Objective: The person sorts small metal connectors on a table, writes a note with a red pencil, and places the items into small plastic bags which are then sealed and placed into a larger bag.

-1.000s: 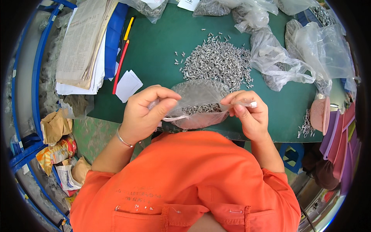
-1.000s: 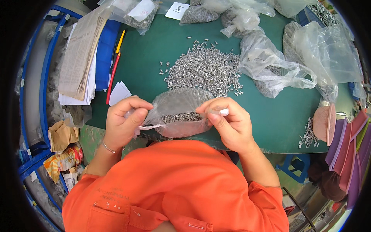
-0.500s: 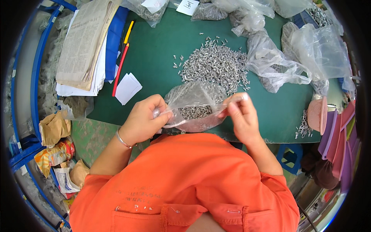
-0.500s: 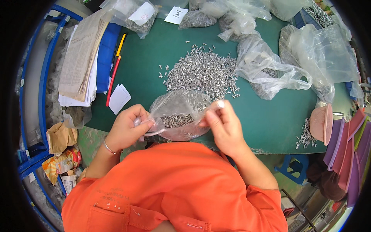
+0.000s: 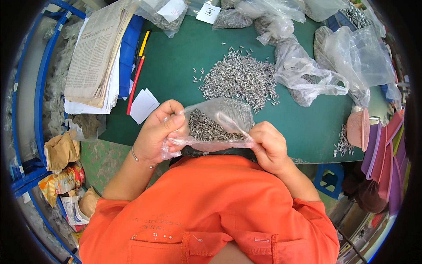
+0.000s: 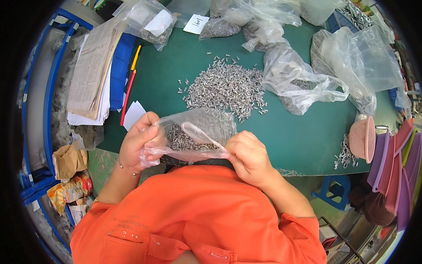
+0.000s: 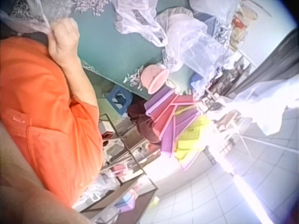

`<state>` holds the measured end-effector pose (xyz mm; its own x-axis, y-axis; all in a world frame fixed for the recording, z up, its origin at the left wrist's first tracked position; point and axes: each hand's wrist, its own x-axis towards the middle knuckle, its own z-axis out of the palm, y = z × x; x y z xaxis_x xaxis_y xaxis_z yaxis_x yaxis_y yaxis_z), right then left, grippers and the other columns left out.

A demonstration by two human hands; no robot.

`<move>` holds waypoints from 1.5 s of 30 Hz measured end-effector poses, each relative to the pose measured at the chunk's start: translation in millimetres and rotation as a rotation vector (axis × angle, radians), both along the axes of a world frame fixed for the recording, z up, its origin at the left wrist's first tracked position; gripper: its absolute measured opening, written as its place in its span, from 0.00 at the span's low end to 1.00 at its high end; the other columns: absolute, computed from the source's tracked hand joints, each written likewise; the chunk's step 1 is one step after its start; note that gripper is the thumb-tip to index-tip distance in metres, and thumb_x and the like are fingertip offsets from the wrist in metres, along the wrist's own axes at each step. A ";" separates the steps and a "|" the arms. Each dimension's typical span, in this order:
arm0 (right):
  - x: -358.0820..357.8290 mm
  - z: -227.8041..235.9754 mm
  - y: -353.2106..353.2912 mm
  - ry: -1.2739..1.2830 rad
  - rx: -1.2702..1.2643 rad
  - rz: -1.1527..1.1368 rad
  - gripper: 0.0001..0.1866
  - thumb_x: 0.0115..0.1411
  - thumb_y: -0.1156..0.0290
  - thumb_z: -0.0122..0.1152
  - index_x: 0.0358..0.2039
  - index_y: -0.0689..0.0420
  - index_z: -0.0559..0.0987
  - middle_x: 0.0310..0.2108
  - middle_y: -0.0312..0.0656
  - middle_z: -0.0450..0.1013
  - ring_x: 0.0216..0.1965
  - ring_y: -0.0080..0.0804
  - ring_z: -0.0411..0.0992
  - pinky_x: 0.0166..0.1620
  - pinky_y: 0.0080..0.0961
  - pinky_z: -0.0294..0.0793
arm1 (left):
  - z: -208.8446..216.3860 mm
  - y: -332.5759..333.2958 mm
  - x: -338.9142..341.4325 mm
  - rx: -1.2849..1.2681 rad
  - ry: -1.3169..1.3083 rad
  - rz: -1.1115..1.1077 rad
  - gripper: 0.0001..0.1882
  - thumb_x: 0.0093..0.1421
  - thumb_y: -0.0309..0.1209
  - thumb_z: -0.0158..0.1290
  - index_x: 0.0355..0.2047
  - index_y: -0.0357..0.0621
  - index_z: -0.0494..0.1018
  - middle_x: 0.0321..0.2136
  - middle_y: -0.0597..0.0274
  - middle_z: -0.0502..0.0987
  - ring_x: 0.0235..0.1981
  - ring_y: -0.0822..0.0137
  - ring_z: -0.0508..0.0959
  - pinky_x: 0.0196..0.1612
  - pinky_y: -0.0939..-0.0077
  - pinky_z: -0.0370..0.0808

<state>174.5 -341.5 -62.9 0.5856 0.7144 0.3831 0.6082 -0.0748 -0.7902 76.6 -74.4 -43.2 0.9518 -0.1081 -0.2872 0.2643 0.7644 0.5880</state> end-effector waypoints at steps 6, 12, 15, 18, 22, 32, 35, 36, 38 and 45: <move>0.7 18.0 8.3 0.241 0.163 0.022 0.04 0.57 0.79 0.61 0.27 0.61 0.74 0.23 0.40 0.69 0.23 0.34 0.67 0.26 0.26 0.65 | 3.5 -5.1 23.7 -0.168 0.160 0.038 0.07 0.70 0.29 0.41 0.35 0.41 0.66 0.17 0.69 0.61 0.14 0.78 0.60 0.13 0.84 0.59; 52.7 17.3 45.2 1.092 0.371 -0.343 0.13 0.69 0.64 0.52 0.27 0.55 0.70 0.19 0.28 0.64 0.17 0.14 0.59 0.20 0.16 0.58 | -6.6 1.6 70.1 0.040 0.346 0.163 0.07 0.67 0.32 0.50 0.40 0.43 0.68 0.24 0.67 0.69 0.17 0.79 0.65 0.16 0.85 0.61; 90.9 5.2 64.3 1.110 0.446 -0.437 0.14 0.69 0.63 0.53 0.27 0.55 0.71 0.20 0.29 0.65 0.18 0.15 0.60 0.21 0.17 0.59 | 5.4 2.1 65.9 0.501 0.315 0.069 0.13 0.68 0.35 0.49 0.48 0.40 0.66 0.34 0.61 0.73 0.20 0.80 0.65 0.17 0.87 0.61; 109.1 -12.0 63.2 1.018 0.348 -0.430 0.12 0.68 0.65 0.54 0.32 0.60 0.75 0.24 0.31 0.70 0.22 0.16 0.64 0.25 0.16 0.64 | 2.1 -3.2 47.6 0.989 0.206 -0.007 0.23 0.54 0.30 0.65 0.47 0.43 0.67 0.35 0.68 0.70 0.24 0.79 0.70 0.20 0.86 0.67; 99.0 -11.6 43.2 0.781 0.170 -0.464 0.10 0.65 0.68 0.58 0.40 0.63 0.76 0.32 0.34 0.73 0.32 0.18 0.68 0.36 0.17 0.68 | -5.7 -3.8 23.8 1.286 0.123 -0.266 0.21 0.49 0.31 0.69 0.38 0.42 0.70 0.30 0.68 0.73 0.24 0.78 0.72 0.23 0.82 0.71; 19.6 -16.1 -24.7 -0.158 -0.421 -0.288 0.26 0.41 0.70 0.77 0.38 0.60 0.71 0.36 0.46 0.69 0.36 0.42 0.68 0.41 0.31 0.68 | -24.9 -23.9 2.5 1.618 -0.244 -0.228 0.25 0.45 0.37 0.69 0.35 0.43 0.66 0.27 0.57 0.72 0.27 0.55 0.76 0.28 0.65 0.74; 14.4 -25.2 -20.4 -0.188 -0.378 -0.369 0.20 0.43 0.77 0.73 0.35 0.59 0.73 0.36 0.45 0.72 0.35 0.45 0.69 0.39 0.35 0.70 | -41.1 -27.3 -7.6 1.739 -0.397 -0.205 0.19 0.48 0.33 0.66 0.34 0.42 0.69 0.25 0.58 0.71 0.26 0.55 0.76 0.26 0.64 0.73; 14.0 -27.3 -19.9 -0.200 -0.370 -0.390 0.18 0.43 0.77 0.72 0.35 0.59 0.74 0.35 0.44 0.72 0.35 0.45 0.69 0.39 0.35 0.70 | -46.1 -29.7 -10.6 1.758 -0.457 -0.142 0.17 0.49 0.32 0.66 0.34 0.41 0.70 0.25 0.59 0.71 0.25 0.56 0.76 0.26 0.65 0.73; 13.3 -33.0 -19.0 -0.227 -0.290 -0.387 0.16 0.44 0.79 0.71 0.33 0.59 0.74 0.34 0.44 0.73 0.34 0.44 0.70 0.38 0.35 0.71 | -49.4 -34.7 -10.6 1.792 -0.582 -0.017 0.14 0.50 0.29 0.64 0.34 0.41 0.71 0.24 0.59 0.71 0.24 0.58 0.76 0.25 0.66 0.73; 13.7 -23.9 -9.1 -0.125 -0.226 -0.422 0.10 0.48 0.82 0.67 0.30 0.61 0.76 0.30 0.44 0.75 0.30 0.43 0.73 0.34 0.32 0.73 | -35.6 -36.6 0.2 1.709 -0.635 0.076 0.06 0.52 0.23 0.60 0.26 0.39 0.73 0.21 0.58 0.70 0.22 0.57 0.75 0.24 0.67 0.73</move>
<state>188.1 -350.5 -86.8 0.8012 0.4983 0.3313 0.5769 -0.4960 -0.6490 76.8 -110.9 -78.8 0.9365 -0.0735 0.3430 -0.2887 -0.7169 0.6346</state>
